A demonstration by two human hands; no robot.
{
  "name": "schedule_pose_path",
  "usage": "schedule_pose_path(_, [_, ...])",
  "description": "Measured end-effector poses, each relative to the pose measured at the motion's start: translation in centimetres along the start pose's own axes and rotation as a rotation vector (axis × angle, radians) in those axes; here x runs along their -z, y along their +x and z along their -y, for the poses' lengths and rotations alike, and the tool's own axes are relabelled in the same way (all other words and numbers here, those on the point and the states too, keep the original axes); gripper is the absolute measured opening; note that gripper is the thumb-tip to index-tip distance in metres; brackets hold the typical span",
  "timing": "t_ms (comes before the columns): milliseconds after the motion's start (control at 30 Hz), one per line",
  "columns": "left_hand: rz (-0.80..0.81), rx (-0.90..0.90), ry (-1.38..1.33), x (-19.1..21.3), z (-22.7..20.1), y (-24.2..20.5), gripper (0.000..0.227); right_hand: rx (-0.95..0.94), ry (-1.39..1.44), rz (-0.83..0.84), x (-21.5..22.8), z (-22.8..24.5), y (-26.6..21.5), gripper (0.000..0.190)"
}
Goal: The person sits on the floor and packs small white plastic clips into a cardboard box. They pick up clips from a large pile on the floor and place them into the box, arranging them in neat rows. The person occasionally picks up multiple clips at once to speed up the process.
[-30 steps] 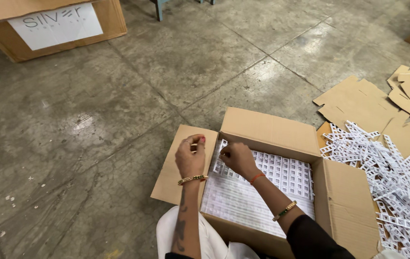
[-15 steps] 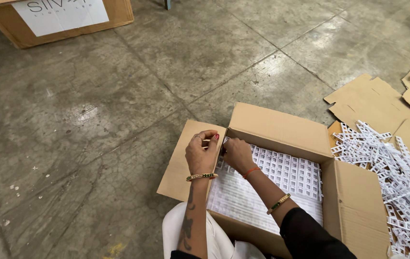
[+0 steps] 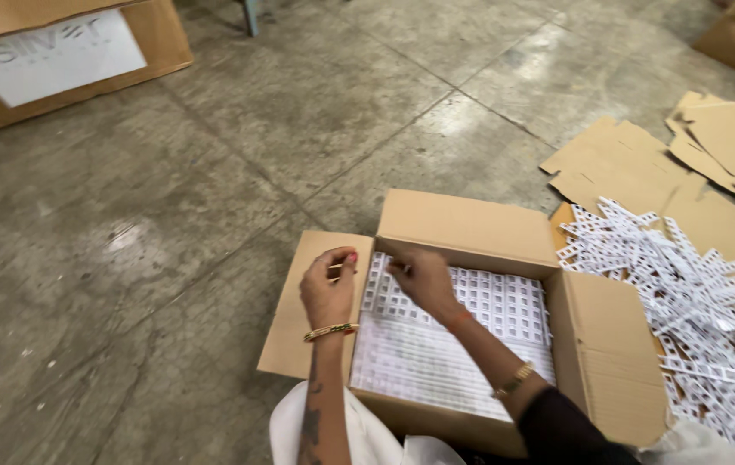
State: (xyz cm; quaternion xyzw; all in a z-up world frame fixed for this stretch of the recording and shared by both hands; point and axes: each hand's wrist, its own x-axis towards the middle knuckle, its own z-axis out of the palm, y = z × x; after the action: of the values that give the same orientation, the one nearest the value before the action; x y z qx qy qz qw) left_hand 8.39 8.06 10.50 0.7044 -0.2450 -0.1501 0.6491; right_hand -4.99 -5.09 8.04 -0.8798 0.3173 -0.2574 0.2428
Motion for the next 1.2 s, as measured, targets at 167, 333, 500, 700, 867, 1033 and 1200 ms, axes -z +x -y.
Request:
schedule_pose_path(167, [0.012,0.049,0.057,-0.2,-0.2,-0.1,0.014,-0.218,-0.104,-0.306,15.3,-11.7,-9.7,0.02])
schedule_pose_path(333, [0.07,-0.028,0.061,-0.6,-0.2,-0.6,0.015,-0.562,-0.632,-0.354,31.7,-25.7,-27.5,0.044])
schedule_pose_path(500, [0.084,-0.036,0.031,-0.2,0.7,-1.5,0.016,-0.817,-0.958,-0.01,34.1,-29.8,-43.9,0.088])
schedule_pose_path(700, [0.099,0.002,0.104,-0.7,2.0,-2.1,0.014,-0.634,-0.8,-0.246,29.7,-28.6,-49.9,0.063])
schedule_pose_path(867, [0.192,-0.022,0.062,0.5,3.7,-2.4,0.016,-0.536,-0.597,-0.335,26.7,-32.3,-49.0,0.05])
schedule_pose_path(1033, [0.194,-0.108,0.186,2.0,6.3,-1.8,0.016,-0.713,-0.243,-0.318,27.0,-31.6,-50.1,0.074])
schedule_pose_path(1200, [0.199,-0.123,0.341,2.8,7.2,-1.2,0.016,-0.992,-0.517,-0.234,30.1,-25.5,-54.5,0.119])
